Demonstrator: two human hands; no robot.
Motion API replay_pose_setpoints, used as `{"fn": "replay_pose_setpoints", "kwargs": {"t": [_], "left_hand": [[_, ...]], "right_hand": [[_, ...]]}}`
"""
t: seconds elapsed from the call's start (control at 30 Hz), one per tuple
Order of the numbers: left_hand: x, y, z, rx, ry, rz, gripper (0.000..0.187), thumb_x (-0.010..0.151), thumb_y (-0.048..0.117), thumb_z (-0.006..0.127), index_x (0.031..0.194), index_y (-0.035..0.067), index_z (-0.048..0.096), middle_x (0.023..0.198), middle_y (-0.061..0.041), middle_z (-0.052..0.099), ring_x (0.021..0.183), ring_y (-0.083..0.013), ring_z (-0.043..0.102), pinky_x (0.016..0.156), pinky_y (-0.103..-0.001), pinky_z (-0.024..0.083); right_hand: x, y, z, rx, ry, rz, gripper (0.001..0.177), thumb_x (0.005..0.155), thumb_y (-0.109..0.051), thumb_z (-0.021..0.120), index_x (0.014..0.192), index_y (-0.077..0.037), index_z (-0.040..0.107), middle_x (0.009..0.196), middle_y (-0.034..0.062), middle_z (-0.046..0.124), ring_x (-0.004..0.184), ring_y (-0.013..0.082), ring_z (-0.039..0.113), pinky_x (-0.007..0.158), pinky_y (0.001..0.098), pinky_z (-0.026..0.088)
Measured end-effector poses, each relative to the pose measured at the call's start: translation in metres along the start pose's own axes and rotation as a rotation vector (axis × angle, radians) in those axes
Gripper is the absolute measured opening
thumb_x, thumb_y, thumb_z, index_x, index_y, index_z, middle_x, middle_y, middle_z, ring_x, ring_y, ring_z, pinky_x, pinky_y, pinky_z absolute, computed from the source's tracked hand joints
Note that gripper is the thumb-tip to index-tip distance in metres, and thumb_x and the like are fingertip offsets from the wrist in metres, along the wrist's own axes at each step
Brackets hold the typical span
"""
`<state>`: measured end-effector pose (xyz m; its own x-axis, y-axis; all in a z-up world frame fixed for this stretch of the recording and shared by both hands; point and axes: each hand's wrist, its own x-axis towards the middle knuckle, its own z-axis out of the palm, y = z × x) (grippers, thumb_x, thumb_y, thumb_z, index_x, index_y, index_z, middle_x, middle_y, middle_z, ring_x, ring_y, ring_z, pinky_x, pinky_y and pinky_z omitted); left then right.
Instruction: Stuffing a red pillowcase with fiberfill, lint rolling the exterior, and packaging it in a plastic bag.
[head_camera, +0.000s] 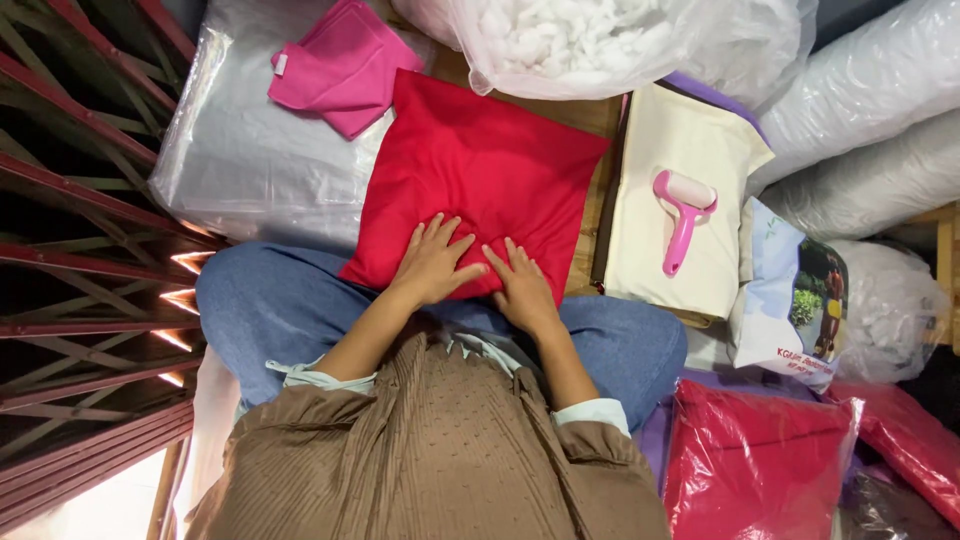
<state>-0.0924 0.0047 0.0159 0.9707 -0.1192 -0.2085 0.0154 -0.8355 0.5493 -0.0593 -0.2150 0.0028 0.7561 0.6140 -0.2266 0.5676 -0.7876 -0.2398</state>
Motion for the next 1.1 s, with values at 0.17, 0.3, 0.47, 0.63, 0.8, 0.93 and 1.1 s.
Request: {"fn": "replay_pose_setpoints", "kwargs": {"t": [0.17,0.3,0.47,0.63,0.8,0.93,1.1], "left_hand": [[-0.03,0.023,-0.011,0.373,0.133,0.068,0.102,0.076,0.026,0.086,0.161,0.031,0.031,0.166,-0.019,0.026,0.152,-0.0452,0.025,0.121,-0.068,0.019],[0.014,-0.024,0.044,0.594,0.783,0.242,0.044,0.095,0.019,0.057,0.137,0.031,0.06,0.113,-0.008,0.065,0.108,-0.0279,0.066,0.09,-0.044,0.054],[0.021,0.014,-0.004,0.601,1.023,0.346,0.011,0.098,0.025,0.058,0.105,0.029,0.066,0.08,0.0,0.052,0.076,-0.0209,0.058,0.075,-0.036,0.05],[0.028,0.017,-0.013,0.625,0.98,0.424,0.071,0.065,0.034,0.086,0.131,0.026,0.061,0.104,-0.012,0.063,0.099,-0.0305,0.065,0.096,-0.052,0.052],[0.038,0.019,-0.099,0.712,1.064,0.336,0.002,0.095,0.023,0.061,0.093,0.024,0.062,0.075,0.002,0.056,0.067,-0.0183,0.062,0.063,-0.034,0.051],[-0.03,0.106,-0.225,0.358,1.034,0.431,0.021,0.084,0.003,0.063,0.104,0.009,0.064,0.098,-0.004,0.062,0.086,-0.0255,0.06,0.073,-0.037,0.05],[-0.049,0.132,-0.264,0.222,1.043,0.498,0.028,0.081,-0.005,0.063,0.106,0.007,0.066,0.102,-0.005,0.064,0.087,-0.0274,0.061,0.071,-0.038,0.05]], "right_hand": [[0.003,0.028,-0.004,0.282,0.244,0.203,0.056,0.092,-0.019,0.055,0.143,-0.042,0.059,0.143,-0.004,0.062,0.131,0.0244,0.06,0.109,0.044,0.047],[-0.011,-0.015,-0.013,0.088,0.536,0.135,0.063,0.094,-0.029,0.066,0.154,-0.026,0.048,0.148,0.0087,0.055,0.135,0.0333,0.054,0.113,0.0503,0.04],[-0.003,0.004,-0.001,-0.08,0.408,0.156,0.115,0.069,-0.007,0.081,0.165,-0.035,0.023,0.157,0.001,0.043,0.141,0.0303,0.046,0.118,0.0592,0.031],[0.007,0.033,-0.05,0.191,0.793,0.082,0.072,0.085,0.012,0.052,0.141,-0.031,0.063,0.127,-0.001,0.069,0.124,0.0245,0.063,0.11,0.0448,0.045],[-0.006,0.028,-0.159,0.1,0.929,-0.079,0.054,0.091,0.013,0.05,0.128,-0.019,0.073,0.117,0.0065,0.073,0.116,0.0269,0.067,0.104,0.0398,0.05],[-0.053,-0.041,-0.269,0.026,1.103,-0.144,0.041,0.083,0.014,0.061,0.121,0.002,0.07,0.118,0.0153,0.073,0.102,0.0314,0.07,0.089,0.0377,0.052],[-0.067,-0.053,-0.294,-0.079,1.091,-0.152,0.03,0.085,0.005,0.071,0.113,-0.003,0.076,0.103,0.012,0.074,0.079,0.0291,0.067,0.069,0.0376,0.051]]}}
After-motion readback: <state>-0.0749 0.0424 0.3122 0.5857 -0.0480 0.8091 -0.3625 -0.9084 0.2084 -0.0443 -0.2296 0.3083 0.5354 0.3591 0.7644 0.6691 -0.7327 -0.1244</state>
